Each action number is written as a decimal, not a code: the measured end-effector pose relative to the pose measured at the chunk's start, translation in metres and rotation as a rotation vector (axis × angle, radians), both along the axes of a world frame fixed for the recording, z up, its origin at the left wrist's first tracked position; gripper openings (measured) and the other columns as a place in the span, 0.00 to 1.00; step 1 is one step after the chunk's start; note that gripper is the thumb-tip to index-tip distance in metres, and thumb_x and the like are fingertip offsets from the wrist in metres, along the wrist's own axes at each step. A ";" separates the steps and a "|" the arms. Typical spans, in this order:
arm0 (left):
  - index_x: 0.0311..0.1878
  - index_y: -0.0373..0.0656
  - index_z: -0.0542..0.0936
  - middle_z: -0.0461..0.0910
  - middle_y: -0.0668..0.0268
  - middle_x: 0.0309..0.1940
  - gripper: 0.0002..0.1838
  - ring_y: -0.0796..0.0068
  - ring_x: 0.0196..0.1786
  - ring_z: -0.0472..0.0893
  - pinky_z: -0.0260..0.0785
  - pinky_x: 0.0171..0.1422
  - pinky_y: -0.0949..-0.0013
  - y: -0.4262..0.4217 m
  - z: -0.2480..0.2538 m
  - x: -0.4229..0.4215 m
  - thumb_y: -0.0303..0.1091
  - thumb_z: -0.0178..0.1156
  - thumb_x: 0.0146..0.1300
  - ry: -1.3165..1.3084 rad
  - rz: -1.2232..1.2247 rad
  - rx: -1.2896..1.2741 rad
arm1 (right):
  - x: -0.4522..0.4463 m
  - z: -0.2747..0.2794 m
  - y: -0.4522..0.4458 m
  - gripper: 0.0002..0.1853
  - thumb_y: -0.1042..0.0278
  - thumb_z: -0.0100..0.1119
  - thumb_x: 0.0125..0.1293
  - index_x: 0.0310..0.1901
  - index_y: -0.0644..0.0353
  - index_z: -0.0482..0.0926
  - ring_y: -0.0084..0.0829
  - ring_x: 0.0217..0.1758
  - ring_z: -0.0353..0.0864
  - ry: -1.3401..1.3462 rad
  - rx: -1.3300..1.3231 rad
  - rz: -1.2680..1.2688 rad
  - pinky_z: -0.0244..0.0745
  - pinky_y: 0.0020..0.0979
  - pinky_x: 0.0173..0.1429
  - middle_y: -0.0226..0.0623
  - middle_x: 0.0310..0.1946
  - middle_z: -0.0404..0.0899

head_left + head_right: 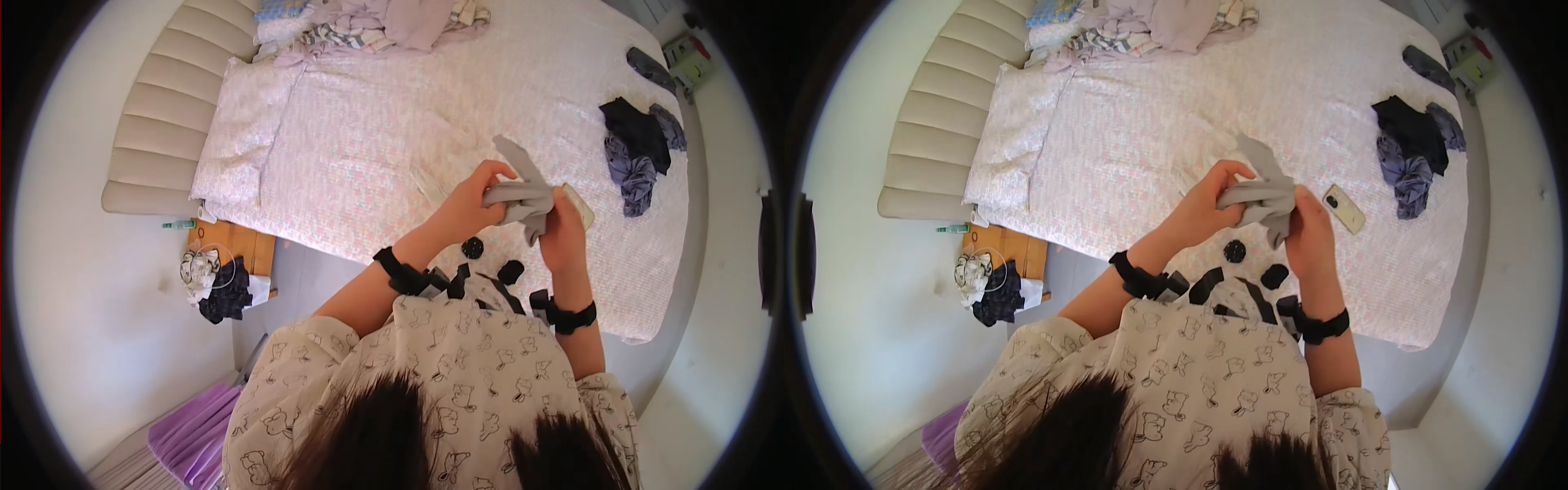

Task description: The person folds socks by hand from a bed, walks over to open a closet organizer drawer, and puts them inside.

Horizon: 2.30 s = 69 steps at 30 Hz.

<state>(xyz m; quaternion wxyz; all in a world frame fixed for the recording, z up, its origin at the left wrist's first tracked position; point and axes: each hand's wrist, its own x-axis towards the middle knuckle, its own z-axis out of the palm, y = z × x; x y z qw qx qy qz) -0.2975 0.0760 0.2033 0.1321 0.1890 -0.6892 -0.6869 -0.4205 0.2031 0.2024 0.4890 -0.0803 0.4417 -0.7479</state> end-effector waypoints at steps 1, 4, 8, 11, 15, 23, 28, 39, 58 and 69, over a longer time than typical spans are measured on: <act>0.50 0.46 0.64 0.69 0.72 0.27 0.20 0.83 0.31 0.70 0.63 0.36 0.76 -0.003 -0.004 -0.002 0.20 0.51 0.53 0.012 -0.004 -0.010 | 0.002 0.000 0.001 0.17 0.57 0.41 0.69 0.41 0.63 0.72 0.24 0.39 0.72 0.042 0.009 0.046 0.66 0.24 0.39 0.32 0.35 0.75; 0.48 0.44 0.66 0.70 0.71 0.28 0.18 0.84 0.29 0.70 0.62 0.33 0.80 -0.004 -0.005 -0.002 0.18 0.50 0.53 0.048 0.175 0.126 | 0.010 -0.001 0.005 0.15 0.60 0.43 0.68 0.43 0.64 0.73 0.21 0.37 0.71 0.387 0.070 0.153 0.65 0.21 0.37 0.31 0.37 0.74; 0.41 0.42 0.69 0.72 0.71 0.31 0.12 0.86 0.31 0.69 0.61 0.34 0.81 0.001 -0.007 0.010 0.19 0.49 0.53 0.090 0.131 0.136 | 0.004 -0.002 0.009 0.16 0.69 0.48 0.64 0.53 0.62 0.71 0.17 0.37 0.65 1.179 0.114 0.062 0.63 0.21 0.41 0.29 0.48 0.70; 0.38 0.42 0.70 0.72 0.72 0.32 0.09 0.87 0.32 0.69 0.61 0.34 0.82 0.005 -0.007 0.014 0.19 0.49 0.54 0.104 0.088 0.195 | -0.004 0.004 0.017 0.19 0.71 0.48 0.63 0.57 0.58 0.69 0.18 0.43 0.65 0.692 0.166 -0.005 0.62 0.20 0.46 0.30 0.48 0.71; 0.37 0.42 0.70 0.72 0.72 0.32 0.09 0.86 0.33 0.69 0.62 0.36 0.81 0.011 -0.013 0.017 0.19 0.49 0.54 0.077 0.035 0.234 | -0.010 0.000 0.015 0.18 0.74 0.46 0.64 0.55 0.59 0.70 0.19 0.44 0.69 0.478 0.100 -0.107 0.64 0.21 0.47 0.31 0.44 0.73; 0.49 0.42 0.64 0.68 0.72 0.30 0.16 0.86 0.33 0.68 0.62 0.35 0.79 0.031 -0.029 0.009 0.23 0.52 0.58 0.079 -0.052 0.196 | 0.008 -0.008 0.009 0.11 0.82 0.48 0.60 0.45 0.62 0.70 0.22 0.43 0.71 0.584 0.082 -0.244 0.69 0.23 0.48 0.32 0.39 0.72; 0.55 0.42 0.62 0.65 0.74 0.30 0.18 0.87 0.31 0.65 0.59 0.35 0.81 0.022 -0.032 0.012 0.29 0.51 0.62 0.037 0.116 0.132 | 0.037 -0.017 0.002 0.10 0.83 0.47 0.59 0.42 0.62 0.68 0.21 0.43 0.70 0.654 0.087 -0.241 0.71 0.23 0.46 0.32 0.38 0.69; 0.49 0.43 0.62 0.60 0.72 0.30 0.24 0.83 0.35 0.62 0.57 0.42 0.78 0.017 -0.011 0.033 0.18 0.40 0.44 0.283 -0.060 0.323 | 0.055 -0.024 0.006 0.16 0.79 0.54 0.56 0.48 0.62 0.69 0.22 0.44 0.71 0.544 0.113 0.097 0.70 0.25 0.46 0.32 0.40 0.69; 0.53 0.42 0.68 0.70 0.63 0.51 0.15 0.72 0.53 0.72 0.66 0.56 0.65 -0.013 -0.041 0.027 0.35 0.40 0.67 0.167 0.144 1.019 | 0.043 -0.001 -0.007 0.12 0.58 0.50 0.66 0.31 0.58 0.70 0.12 0.34 0.63 0.443 0.183 0.276 0.60 0.18 0.42 0.21 0.29 0.68; 0.52 0.39 0.68 0.72 0.65 0.49 0.16 0.73 0.50 0.73 0.66 0.54 0.67 -0.017 -0.055 0.026 0.37 0.44 0.66 0.115 0.000 1.126 | 0.014 -0.030 -0.020 0.12 0.56 0.44 0.68 0.33 0.54 0.69 0.09 0.26 0.58 0.357 0.278 0.238 0.53 0.16 0.29 0.16 0.25 0.65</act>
